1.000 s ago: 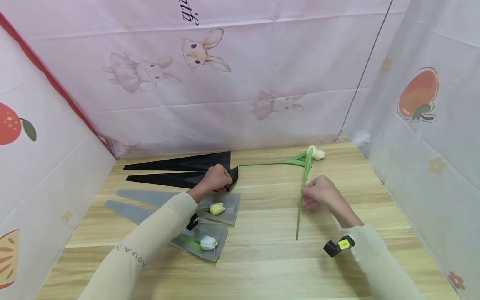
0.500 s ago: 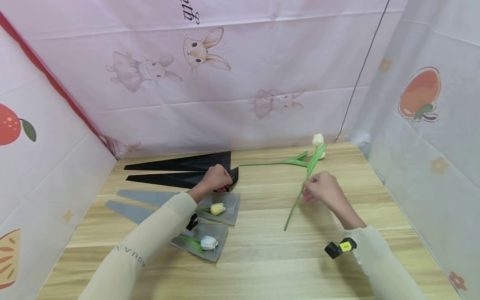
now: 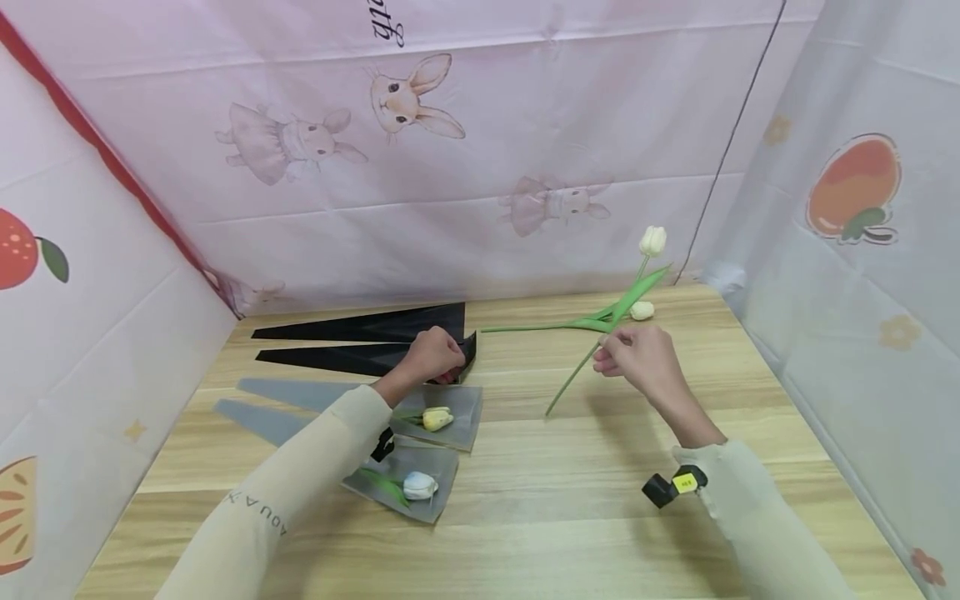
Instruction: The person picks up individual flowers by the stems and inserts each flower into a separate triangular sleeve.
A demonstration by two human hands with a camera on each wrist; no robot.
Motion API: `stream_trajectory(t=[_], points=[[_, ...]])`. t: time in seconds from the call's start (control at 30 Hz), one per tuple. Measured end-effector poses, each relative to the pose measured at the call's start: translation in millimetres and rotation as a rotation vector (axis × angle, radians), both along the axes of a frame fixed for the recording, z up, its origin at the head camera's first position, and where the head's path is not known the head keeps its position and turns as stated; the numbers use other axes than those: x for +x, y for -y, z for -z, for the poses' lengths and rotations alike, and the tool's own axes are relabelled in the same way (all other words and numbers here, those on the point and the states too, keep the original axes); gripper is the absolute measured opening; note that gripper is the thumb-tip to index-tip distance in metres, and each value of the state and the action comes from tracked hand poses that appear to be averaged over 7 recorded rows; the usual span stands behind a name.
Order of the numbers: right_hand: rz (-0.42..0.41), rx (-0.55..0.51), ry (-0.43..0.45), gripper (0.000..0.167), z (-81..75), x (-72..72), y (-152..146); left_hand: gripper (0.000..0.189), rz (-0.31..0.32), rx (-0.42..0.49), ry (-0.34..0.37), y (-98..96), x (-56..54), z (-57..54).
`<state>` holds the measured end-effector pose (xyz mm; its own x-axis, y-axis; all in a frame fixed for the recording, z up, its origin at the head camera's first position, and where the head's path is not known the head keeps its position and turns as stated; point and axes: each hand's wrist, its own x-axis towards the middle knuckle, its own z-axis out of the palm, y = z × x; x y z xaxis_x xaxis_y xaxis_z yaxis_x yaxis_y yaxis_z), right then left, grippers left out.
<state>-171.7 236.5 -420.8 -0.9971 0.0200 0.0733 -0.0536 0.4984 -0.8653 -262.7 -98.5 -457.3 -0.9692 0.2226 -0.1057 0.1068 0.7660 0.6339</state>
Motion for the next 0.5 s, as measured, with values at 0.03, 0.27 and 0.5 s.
stream_trajectory(t=[0.03, 0.27, 0.5], points=[[0.008, -0.008, -0.010, 0.034, -1.1, -1.1, 2, 0.030, 0.006, 0.009, -0.009, 0.2, 0.7, -0.2], [0.033, -0.085, -0.107, 0.034, -7.1, -13.2, 18, 0.029, 0.017, 0.031, -0.029, 2.1, 1.2, 0.4], [0.030, -0.177, -0.144, 0.034, -8.8, -28.4, 38, 0.023, 0.004, 0.031, -0.030, 3.5, -0.4, 1.4]])
